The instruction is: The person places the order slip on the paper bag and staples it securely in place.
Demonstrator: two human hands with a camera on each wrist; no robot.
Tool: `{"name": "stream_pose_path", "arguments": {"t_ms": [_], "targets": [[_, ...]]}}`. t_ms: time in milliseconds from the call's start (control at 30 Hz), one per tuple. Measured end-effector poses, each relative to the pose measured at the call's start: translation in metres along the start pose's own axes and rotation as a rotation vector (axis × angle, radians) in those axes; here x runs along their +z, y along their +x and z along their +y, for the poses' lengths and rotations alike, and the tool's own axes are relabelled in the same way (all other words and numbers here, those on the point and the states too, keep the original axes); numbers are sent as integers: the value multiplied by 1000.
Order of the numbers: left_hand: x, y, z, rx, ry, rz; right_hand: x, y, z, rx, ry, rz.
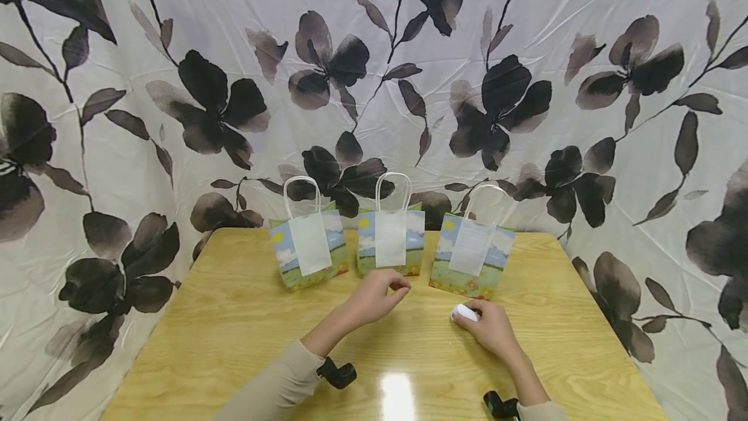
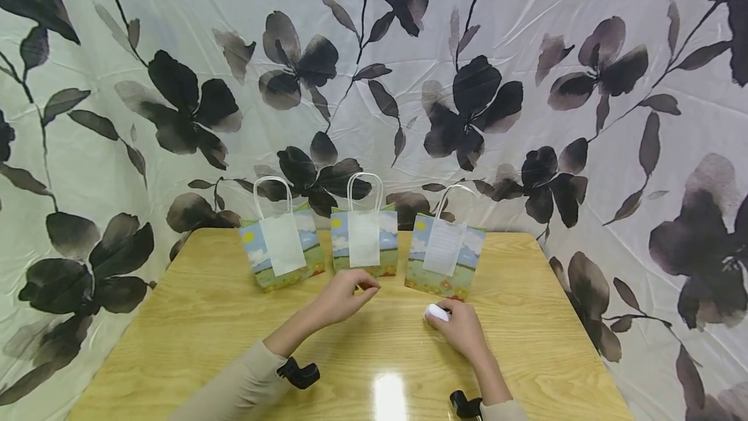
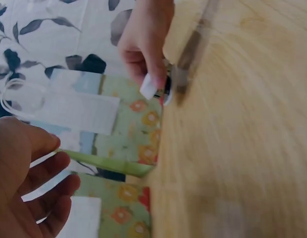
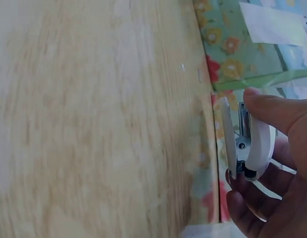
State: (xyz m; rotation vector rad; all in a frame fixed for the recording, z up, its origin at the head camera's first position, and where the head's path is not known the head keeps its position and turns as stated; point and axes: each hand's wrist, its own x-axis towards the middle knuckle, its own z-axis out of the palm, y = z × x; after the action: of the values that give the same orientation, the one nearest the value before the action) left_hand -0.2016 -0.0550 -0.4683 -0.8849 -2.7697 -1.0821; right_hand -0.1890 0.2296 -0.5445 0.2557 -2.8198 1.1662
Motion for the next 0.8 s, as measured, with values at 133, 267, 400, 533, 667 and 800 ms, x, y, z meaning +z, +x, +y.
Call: {"name": "stream_pose_path", "arguments": {"t_ms": [133, 267, 400, 533, 667, 800], "targets": [[6, -25, -15, -47, 9, -34, 3, -2, 0, 5, 13, -18], [9, -47, -27, -79, -7, -42, 7, -3, 2, 7, 13, -29], [12, -65, -36, -105, -24, -39, 9, -5, 4, 9, 2, -24], [14, -80, -44, -142, -28, -34, 9, -5, 6, -2, -3, -25], [14, -93, -49, -183, -38, -17, 10, -4, 6, -13, -8, -28], [16, -104, -54, -225, -32, 4, 8, -6, 5, -7, -19, -43]]}}
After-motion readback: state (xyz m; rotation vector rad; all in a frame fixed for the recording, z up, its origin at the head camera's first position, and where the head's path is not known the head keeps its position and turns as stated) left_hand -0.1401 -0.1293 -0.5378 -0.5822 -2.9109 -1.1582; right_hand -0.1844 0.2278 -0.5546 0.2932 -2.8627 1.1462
